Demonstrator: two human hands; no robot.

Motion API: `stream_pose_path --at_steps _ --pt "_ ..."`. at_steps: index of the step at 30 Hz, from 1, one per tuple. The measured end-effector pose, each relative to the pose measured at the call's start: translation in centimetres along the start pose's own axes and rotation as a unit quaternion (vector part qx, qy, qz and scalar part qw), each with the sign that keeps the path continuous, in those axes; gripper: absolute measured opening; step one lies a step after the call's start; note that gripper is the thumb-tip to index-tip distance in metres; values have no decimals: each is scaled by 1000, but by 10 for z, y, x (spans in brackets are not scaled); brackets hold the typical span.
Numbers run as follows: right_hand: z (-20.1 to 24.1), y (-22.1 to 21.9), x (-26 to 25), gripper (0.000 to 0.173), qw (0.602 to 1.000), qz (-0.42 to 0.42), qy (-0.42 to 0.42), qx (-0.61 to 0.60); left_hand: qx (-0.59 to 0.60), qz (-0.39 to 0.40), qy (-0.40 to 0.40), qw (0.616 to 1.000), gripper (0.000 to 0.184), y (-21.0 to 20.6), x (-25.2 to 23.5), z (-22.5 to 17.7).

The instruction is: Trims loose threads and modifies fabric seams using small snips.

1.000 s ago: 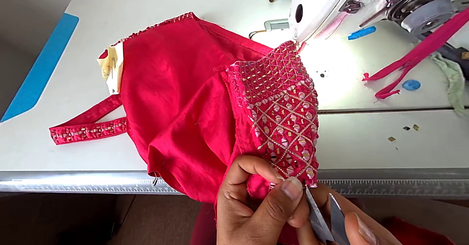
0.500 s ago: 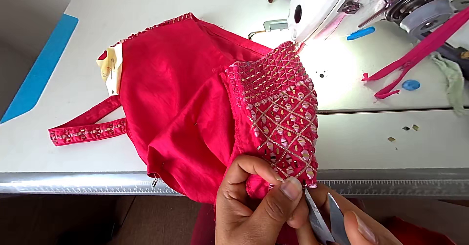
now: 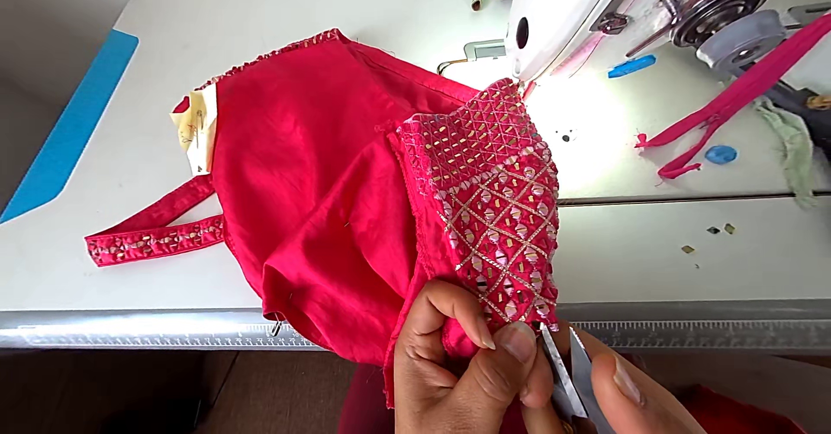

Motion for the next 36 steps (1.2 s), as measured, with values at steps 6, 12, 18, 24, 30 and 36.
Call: stream_pose_path --at_steps 6,12,18,24,30,36 --pt "0 4 -2 36 1000 -23 -6 -19 7 -8 1 1000 17 0 1 3" --pt "11 7 -1 41 991 51 70 104 -24 -16 -7 1000 14 3 0 -2" --pt "41 7 4 18 829 -58 287 477 -69 -9 -57 996 10 2 -1 -6" --pt "36 5 2 12 756 -116 347 543 -82 -40 -75 993 14 2 -2 -4" --pt "35 3 6 9 746 -119 367 543 -88 -43 -84 992 17 1 -2 -4" --pt "34 4 5 10 752 -128 359 538 -98 -47 -91 990 18 0 -2 -4"
Point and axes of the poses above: each hand's wrist, its own x-axis away from the middle knuckle, its own y-axis out of the back of the hand, z = x × y, the point moved 6 cm from there along -x, towards the middle knuckle, and after that the axes turned 5 degrees about y, right-handed, at the moved point
